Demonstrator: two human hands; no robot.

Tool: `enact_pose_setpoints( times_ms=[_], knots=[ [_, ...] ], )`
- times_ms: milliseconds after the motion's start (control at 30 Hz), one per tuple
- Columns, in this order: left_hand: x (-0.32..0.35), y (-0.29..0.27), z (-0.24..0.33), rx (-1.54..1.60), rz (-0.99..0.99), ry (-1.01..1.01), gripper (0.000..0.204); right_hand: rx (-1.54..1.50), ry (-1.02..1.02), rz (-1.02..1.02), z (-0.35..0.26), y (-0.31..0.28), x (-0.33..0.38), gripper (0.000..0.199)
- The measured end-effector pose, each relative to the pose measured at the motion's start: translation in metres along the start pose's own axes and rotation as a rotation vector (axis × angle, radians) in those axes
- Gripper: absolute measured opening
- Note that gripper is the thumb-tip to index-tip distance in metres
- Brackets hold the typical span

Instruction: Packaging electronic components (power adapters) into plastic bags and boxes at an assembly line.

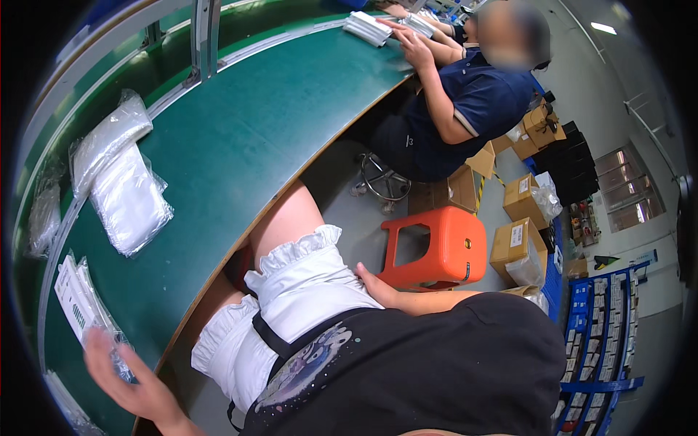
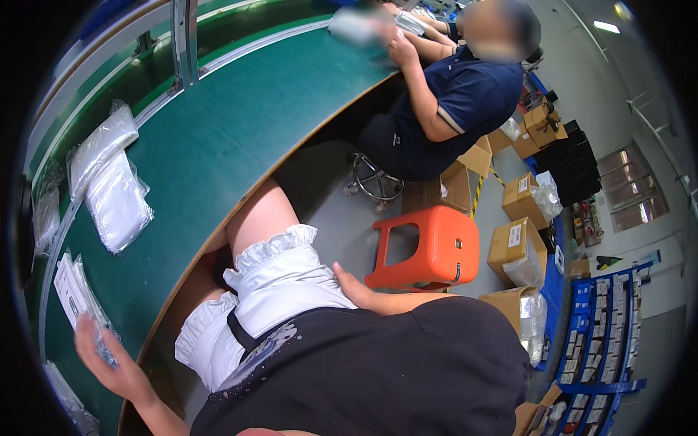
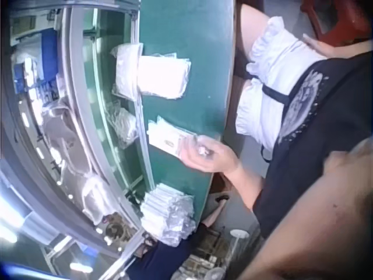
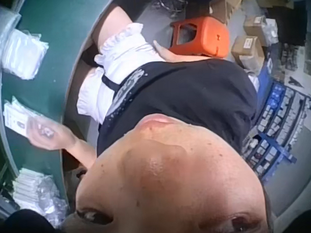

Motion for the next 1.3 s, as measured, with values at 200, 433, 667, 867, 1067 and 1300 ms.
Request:
enact_pose_setpoints(
  times_ms=[200, 433, 667, 867, 1067, 1300],
  knots=[
    [0.076, 0.045, 0.048, 0.315, -0.171, 0.019, 0.007, -0.253, 0.044, 0.089, 0.059, -0.029, -0.08, 0.071],
    [0.172, 0.115, -0.044, 0.51, -0.081, -0.313, 0.004, 0.24, 0.25, 0.327, 0.085, -0.058, -0.062, 0.062],
    [0.151, 0.154, -0.054, 0.411, -0.341, -0.281, 0.008, 0.19, 0.369, -0.134, 0.107, -0.042, -0.013, 0.036],
    [0.285, 0.237, -0.209, 0.1, -1.135, -0.551, 0.051, -0.422, 0.405, -0.901, 0.126, 0.001, 0.008, 0.021],
    [0.315, 0.222, -0.215, 0.105, -1.163, -0.558, 0.049, -0.487, 0.01, -0.341, 0.062, -0.003, 0.01, 0.027],
    [0.373, 0.228, -0.188, 0.185, -1.203, -0.58, 0.046, -0.72, -0.311, 0.051, 0.015, 0.005, 0.019, 0.027]
  ],
)
Point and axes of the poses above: each hand's wrist, its own x-axis away from the middle knuckle, its own y-axis out of the palm, z = x × y, the point moved 8 cm from there along -x, towards the middle knuckle, and after that the axes turned 13 degrees about -z, right-handed, at the moved point
